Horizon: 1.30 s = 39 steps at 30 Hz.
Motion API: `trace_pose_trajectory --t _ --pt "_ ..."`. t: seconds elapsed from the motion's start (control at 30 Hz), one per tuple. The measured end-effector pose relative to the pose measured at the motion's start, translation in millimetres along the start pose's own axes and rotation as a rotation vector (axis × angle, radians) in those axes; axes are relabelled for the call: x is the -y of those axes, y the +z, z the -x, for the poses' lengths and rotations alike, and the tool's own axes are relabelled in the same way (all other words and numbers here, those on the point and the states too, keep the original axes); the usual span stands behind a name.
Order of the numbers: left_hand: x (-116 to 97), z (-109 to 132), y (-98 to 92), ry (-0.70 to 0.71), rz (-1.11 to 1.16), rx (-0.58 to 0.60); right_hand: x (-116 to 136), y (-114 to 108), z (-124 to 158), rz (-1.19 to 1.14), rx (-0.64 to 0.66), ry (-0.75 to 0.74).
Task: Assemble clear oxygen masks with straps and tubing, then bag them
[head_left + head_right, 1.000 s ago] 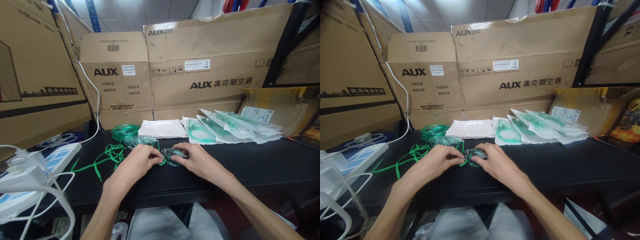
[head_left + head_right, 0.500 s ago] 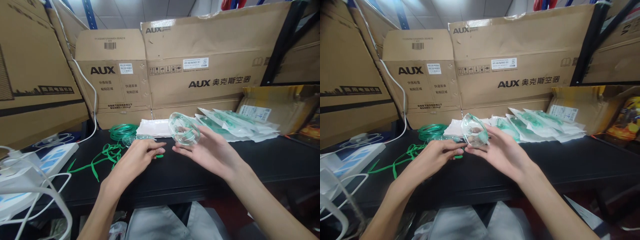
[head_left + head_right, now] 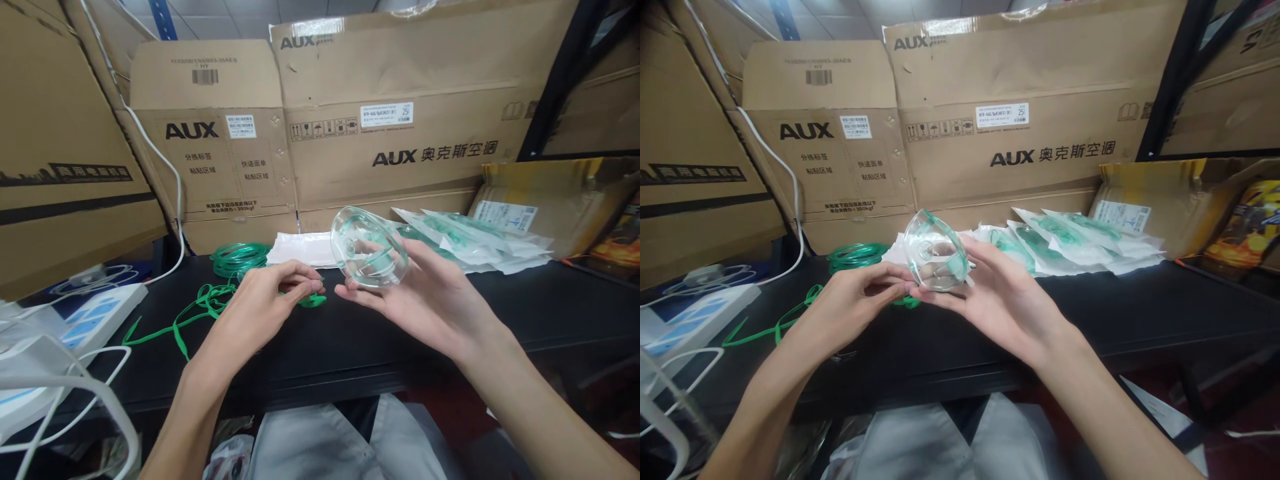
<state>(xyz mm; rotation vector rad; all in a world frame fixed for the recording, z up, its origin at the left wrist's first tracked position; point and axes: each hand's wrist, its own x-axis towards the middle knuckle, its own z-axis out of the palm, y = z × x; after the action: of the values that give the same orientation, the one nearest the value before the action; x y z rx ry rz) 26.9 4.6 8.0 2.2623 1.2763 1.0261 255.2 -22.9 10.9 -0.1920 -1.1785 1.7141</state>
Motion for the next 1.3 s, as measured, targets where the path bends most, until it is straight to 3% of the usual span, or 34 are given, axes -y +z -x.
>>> trace_pose_trajectory --t 0.07,0.23,0.4,1.3 --pt "-2 1 -0.7 0.024 0.003 -0.022 -2 -1 -1 0.106 -0.026 -0.017" --pt "-9 5 -1.0 0.051 0.045 -0.062 -15 -13 -7 0.652 -0.265 -0.196" --pt "-12 6 -1.9 0.081 0.047 -0.049 -24 -22 -11 0.932 -0.325 -0.24" --pt "-11 4 -6.0 0.074 0.082 -0.02 -23 -24 -11 1.061 -0.388 -0.315"
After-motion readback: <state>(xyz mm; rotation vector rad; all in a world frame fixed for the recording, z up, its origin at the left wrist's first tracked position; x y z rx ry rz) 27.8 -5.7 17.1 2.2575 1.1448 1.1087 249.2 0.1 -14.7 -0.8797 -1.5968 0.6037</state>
